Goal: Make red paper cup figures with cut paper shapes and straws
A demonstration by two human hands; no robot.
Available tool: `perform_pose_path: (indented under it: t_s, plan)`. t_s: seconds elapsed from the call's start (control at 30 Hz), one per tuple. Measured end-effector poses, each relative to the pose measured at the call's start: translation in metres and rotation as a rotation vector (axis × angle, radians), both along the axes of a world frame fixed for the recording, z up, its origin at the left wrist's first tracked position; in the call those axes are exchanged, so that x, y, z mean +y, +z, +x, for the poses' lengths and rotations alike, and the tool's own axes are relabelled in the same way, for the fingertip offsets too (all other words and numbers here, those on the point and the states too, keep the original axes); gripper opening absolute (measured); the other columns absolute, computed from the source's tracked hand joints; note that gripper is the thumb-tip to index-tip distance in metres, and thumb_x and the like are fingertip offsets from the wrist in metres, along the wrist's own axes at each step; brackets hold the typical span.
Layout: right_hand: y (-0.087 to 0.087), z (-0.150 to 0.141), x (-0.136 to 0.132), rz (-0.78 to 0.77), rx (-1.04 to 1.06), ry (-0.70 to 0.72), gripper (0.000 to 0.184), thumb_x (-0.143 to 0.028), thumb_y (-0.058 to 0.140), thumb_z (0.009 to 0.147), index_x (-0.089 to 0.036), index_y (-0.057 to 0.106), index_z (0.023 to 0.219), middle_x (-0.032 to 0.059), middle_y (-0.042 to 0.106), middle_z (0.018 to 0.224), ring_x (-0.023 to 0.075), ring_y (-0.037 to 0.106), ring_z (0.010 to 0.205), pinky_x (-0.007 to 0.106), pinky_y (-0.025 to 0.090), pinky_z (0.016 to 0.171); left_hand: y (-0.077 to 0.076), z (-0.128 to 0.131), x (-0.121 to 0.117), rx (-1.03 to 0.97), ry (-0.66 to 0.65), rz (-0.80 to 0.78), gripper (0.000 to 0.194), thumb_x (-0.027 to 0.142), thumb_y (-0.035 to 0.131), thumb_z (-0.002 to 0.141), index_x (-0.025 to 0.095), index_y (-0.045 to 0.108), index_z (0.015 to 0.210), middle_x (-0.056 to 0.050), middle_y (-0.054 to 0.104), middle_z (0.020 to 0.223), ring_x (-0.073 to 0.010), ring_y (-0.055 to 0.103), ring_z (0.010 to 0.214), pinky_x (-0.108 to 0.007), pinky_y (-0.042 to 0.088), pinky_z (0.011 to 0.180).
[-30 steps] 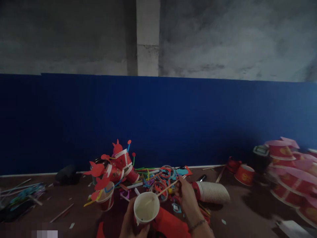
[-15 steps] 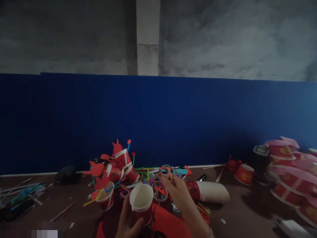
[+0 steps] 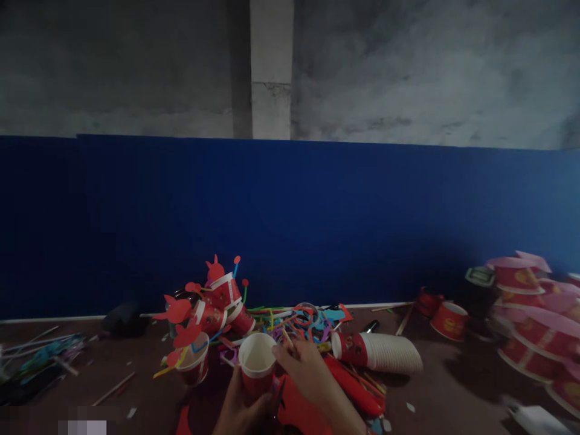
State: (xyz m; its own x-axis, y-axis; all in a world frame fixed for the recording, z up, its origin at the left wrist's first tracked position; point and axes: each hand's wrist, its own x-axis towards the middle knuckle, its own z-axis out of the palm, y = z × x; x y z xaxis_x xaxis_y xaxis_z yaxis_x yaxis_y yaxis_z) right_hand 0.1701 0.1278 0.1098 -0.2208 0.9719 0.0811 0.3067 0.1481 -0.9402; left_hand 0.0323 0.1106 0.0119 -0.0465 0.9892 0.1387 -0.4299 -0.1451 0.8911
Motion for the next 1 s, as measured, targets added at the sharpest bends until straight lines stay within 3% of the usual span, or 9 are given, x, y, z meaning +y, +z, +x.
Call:
perform_pose_path:
  t_s: [0.1, 0.27, 0.47, 0.57, 0.73, 0.87, 1.0]
  plan:
    - [-0.001, 0.001, 0.000, 0.000, 0.041, 0.010, 0.032, -0.041, 0.052, 0.078, -0.017, 0.054, 0.056, -0.0030, 0.046, 0.049, 0.0103, 0.038, 0.048, 0.024, 0.032, 0.049, 0.003, -0.001, 0.003, -0.036, 0.089, -0.018, 0.077, 0.036, 0.084, 0.052, 0.019, 0.052, 0.120, -0.012, 0.069, 0.101, -0.0294, 0.062, 0.100, -0.036, 0.048, 0.088]
    - [-0.006, 0.005, 0.007, 0.046, 0.082, -0.043, 0.018, -0.032, 0.056, 0.071, -0.016, 0.062, 0.077, -0.0009, 0.057, 0.059, 0.0134, 0.050, 0.055, 0.024, 0.040, 0.054, 0.006, -0.007, 0.010, -0.118, 0.091, -0.034, 0.077, 0.045, 0.084, 0.048, 0.019, 0.058, 0.115, -0.011, 0.071, 0.093, -0.0285, 0.065, 0.091, -0.034, 0.050, 0.079]
    - [-0.010, -0.006, 0.004, 0.149, -0.011, -0.102, 0.008, -0.023, 0.056, 0.070, -0.016, 0.059, 0.069, -0.0022, 0.054, 0.059, 0.0113, 0.046, 0.054, 0.023, 0.037, 0.052, 0.003, -0.009, 0.015, -0.137, 0.040, -0.051, 0.064, 0.047, 0.083, 0.050, 0.017, 0.065, 0.104, -0.011, 0.072, 0.088, -0.0285, 0.066, 0.084, -0.035, 0.050, 0.073]
    - [-0.010, -0.012, 0.000, 0.172, -0.032, -0.091, 0.010, -0.024, 0.054, 0.074, -0.015, 0.059, 0.070, -0.0011, 0.055, 0.061, 0.0125, 0.048, 0.057, 0.023, 0.038, 0.055, 0.000, -0.009, 0.016, -0.149, 0.014, -0.030, 0.059, 0.046, 0.083, 0.050, 0.016, 0.066, 0.098, -0.011, 0.072, 0.087, -0.0281, 0.066, 0.083, -0.035, 0.049, 0.073]
    - [-0.005, -0.012, -0.007, 0.223, -0.072, -0.095, 0.023, -0.033, 0.048, 0.085, -0.018, 0.061, 0.094, 0.0016, 0.061, 0.076, 0.0152, 0.053, 0.066, 0.025, 0.041, 0.060, -0.004, -0.009, 0.020, -0.191, -0.024, -0.067, 0.061, 0.050, 0.082, 0.051, 0.017, 0.066, 0.099, -0.012, 0.072, 0.092, -0.0306, 0.066, 0.087, -0.037, 0.049, 0.075]
    - [-0.006, -0.011, -0.008, 0.257, -0.110, -0.052, 0.027, -0.031, 0.050, 0.084, -0.020, 0.060, 0.107, 0.0017, 0.063, 0.079, 0.0167, 0.056, 0.070, 0.025, 0.043, 0.063, -0.008, -0.010, 0.021, -0.168, -0.027, -0.048, 0.064, 0.052, 0.081, 0.051, 0.018, 0.065, 0.103, -0.013, 0.072, 0.092, -0.0298, 0.066, 0.084, -0.037, 0.049, 0.074]
    - [-0.007, -0.010, -0.006, 0.264, -0.147, 0.017, 0.024, -0.030, 0.047, 0.086, -0.017, 0.064, 0.097, 0.0039, 0.066, 0.077, 0.0174, 0.058, 0.069, 0.025, 0.043, 0.063, -0.010, -0.013, 0.021, -0.123, -0.018, -0.063, 0.061, 0.053, 0.081, 0.051, 0.017, 0.067, 0.098, -0.012, 0.072, 0.091, -0.0286, 0.066, 0.084, -0.035, 0.050, 0.074]
